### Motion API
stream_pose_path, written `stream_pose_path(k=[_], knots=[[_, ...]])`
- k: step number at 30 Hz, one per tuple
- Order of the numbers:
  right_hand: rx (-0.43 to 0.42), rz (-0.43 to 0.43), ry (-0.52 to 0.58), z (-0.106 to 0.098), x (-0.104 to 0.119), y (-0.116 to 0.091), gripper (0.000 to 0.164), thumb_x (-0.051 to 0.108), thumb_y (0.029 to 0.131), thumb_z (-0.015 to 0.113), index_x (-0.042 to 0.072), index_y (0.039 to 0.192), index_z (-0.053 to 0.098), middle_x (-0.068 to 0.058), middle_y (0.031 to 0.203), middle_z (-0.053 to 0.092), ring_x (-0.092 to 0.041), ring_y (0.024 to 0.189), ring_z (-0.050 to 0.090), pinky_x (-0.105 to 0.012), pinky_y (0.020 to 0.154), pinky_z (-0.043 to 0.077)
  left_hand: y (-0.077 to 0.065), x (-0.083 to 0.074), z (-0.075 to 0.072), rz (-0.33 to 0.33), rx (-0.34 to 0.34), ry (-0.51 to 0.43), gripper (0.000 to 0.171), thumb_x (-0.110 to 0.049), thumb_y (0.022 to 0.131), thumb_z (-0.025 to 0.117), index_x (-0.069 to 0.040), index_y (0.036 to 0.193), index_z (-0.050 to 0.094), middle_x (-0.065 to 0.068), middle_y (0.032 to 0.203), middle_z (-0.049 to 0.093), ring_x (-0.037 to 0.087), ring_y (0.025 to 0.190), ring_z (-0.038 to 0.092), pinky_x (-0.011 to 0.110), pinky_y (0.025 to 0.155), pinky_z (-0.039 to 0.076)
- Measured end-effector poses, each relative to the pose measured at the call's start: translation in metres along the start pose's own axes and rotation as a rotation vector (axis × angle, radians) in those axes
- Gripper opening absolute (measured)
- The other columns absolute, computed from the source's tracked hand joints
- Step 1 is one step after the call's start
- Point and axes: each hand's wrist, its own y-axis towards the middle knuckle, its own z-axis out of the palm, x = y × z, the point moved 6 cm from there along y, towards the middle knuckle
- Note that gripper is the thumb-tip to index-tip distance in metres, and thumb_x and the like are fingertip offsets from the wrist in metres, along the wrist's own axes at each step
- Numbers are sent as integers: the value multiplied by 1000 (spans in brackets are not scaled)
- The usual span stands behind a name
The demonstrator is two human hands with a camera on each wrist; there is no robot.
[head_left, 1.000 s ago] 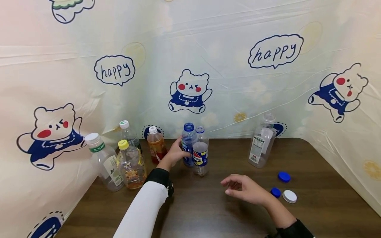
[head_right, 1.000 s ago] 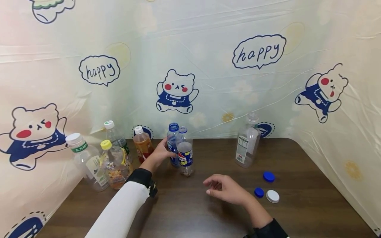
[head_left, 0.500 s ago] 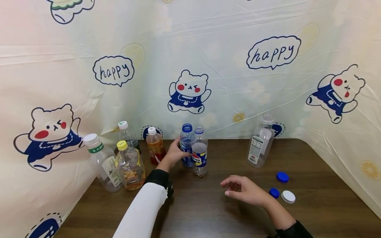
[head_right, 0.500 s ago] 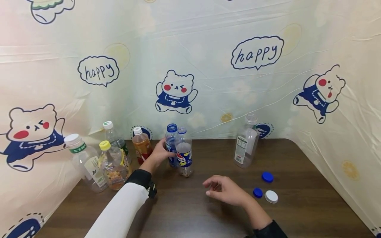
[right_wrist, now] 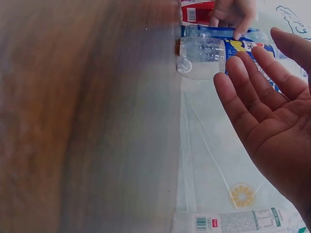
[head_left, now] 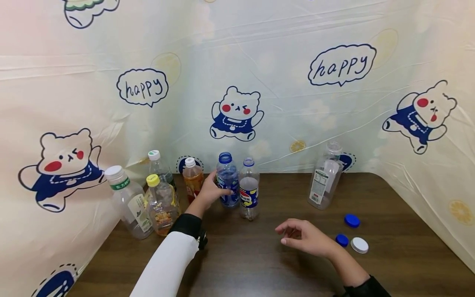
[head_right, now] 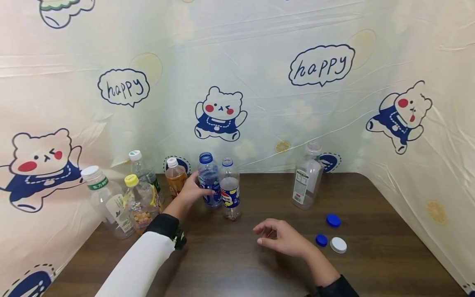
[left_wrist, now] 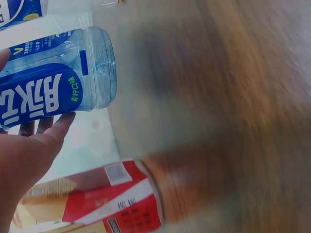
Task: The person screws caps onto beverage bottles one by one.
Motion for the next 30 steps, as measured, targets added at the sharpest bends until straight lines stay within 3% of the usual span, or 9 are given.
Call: stream_pose_path(k=[14,30], knots=[[14,17,-3,2,0,0,29,19,94,66,-1,114,63,-18,105,65,-11,89,61,-29,77,54,-37,-1,-17,8,75,29,87,-10,73,86,-12,145,36,16,141,48,40,132,42,62,104,35],[31,50,15,2,0,-2,24,11,94,65,-1,115,63,-18,106,65,-12,89,61,-29,77,54,-93,-30,14,111,315,-57,82,-12,77,84,-14,144,38,12,138,51,38,130,44,59,102,39]])
